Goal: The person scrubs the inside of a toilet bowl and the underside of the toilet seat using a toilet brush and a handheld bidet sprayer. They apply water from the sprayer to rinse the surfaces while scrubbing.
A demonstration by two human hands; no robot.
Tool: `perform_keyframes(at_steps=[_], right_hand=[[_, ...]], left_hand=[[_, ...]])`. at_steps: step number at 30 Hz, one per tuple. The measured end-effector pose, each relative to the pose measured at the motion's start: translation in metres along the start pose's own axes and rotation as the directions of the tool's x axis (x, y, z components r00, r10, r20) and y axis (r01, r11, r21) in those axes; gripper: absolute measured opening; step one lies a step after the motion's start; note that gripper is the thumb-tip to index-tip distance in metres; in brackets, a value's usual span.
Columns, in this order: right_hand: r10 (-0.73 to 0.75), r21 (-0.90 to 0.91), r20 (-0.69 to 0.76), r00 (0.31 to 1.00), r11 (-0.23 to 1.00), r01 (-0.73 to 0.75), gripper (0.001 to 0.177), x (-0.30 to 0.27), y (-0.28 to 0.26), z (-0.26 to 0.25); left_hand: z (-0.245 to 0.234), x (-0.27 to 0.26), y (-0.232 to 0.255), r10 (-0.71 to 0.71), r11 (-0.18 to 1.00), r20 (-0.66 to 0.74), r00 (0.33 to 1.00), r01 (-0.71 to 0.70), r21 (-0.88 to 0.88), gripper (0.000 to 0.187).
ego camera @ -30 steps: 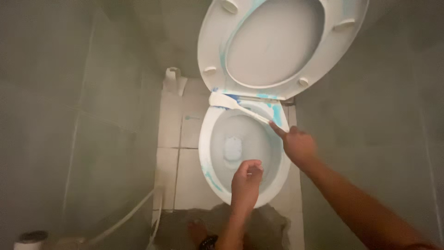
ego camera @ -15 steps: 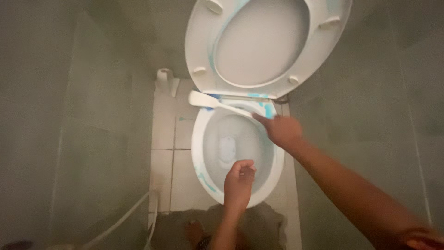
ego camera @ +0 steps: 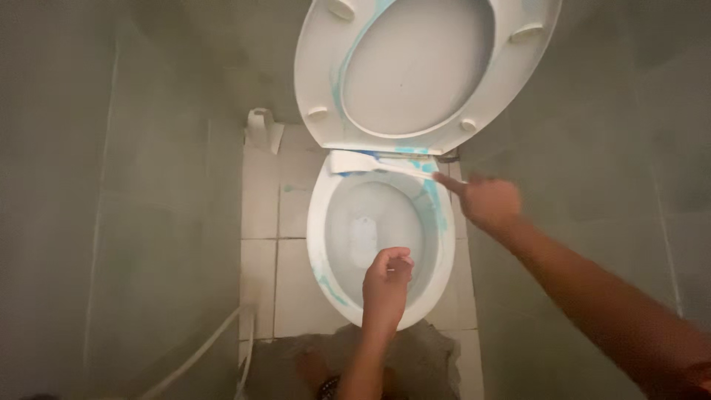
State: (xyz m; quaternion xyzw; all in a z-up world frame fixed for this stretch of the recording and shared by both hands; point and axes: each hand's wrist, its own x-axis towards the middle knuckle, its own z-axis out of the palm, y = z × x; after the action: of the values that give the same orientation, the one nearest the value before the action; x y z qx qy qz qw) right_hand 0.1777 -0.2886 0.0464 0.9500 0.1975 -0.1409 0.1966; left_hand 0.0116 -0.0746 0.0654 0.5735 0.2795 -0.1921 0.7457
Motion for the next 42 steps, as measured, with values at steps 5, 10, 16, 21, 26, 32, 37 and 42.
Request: perform_keyframes(at_steps=[5,10,16,21,26,32,37,42], right_hand=[[-0.057,0.044,-0.485,0.873,0.995,0.089,0.060,-0.036,0.027,0.051],[0.128,0.098,-0.139,0.982,0.988,-0.115,0.053,-0.098,0.046,0.087],[0.150,0.189,-0.304,0.941,0.977,-0.095,0.062,-0.069,-0.019,0.086],[0.226,0.207,-0.271,0.936,0.963,-0.173,0.056,-0.059,-0.030,0.109],[0.222,0.190,-0.400,0.889,0.969,-0.157,0.051,-0.081,-0.016,0.128],[0.202,0.249,-0.325,0.924,0.961,-0.122,0.053,-0.044,-0.064,0.113],[0.197,0.194,-0.215,0.957,0.969,-0.156,0.058,-0.027,-0.063,0.107],[0.339,0.234,-0.048,0.939,0.918,-0.319,0.043,-0.055,-0.031,0.102]], left_hand=[[0.013,-0.001,0.001,-0.135,0.976,0.024,0.991,0.129,0.176,0.030],[0.005,0.001,-0.005,-0.014,0.993,0.028,1.000,0.011,0.113,0.033],[0.004,0.006,-0.007,-0.039,0.995,0.020,0.999,0.037,0.096,0.033],[-0.008,0.005,-0.004,-0.087,0.993,0.005,0.996,0.087,0.079,0.031],[-0.032,0.007,-0.006,-0.050,0.998,-0.048,0.998,0.051,0.028,0.028],[-0.047,0.012,-0.009,0.037,0.999,-0.064,0.997,-0.039,-0.022,0.027],[-0.041,0.012,-0.004,-0.082,0.996,-0.041,0.996,0.083,0.038,0.026],[-0.039,0.017,0.006,0.047,0.999,-0.008,0.999,-0.046,0.023,0.028]])
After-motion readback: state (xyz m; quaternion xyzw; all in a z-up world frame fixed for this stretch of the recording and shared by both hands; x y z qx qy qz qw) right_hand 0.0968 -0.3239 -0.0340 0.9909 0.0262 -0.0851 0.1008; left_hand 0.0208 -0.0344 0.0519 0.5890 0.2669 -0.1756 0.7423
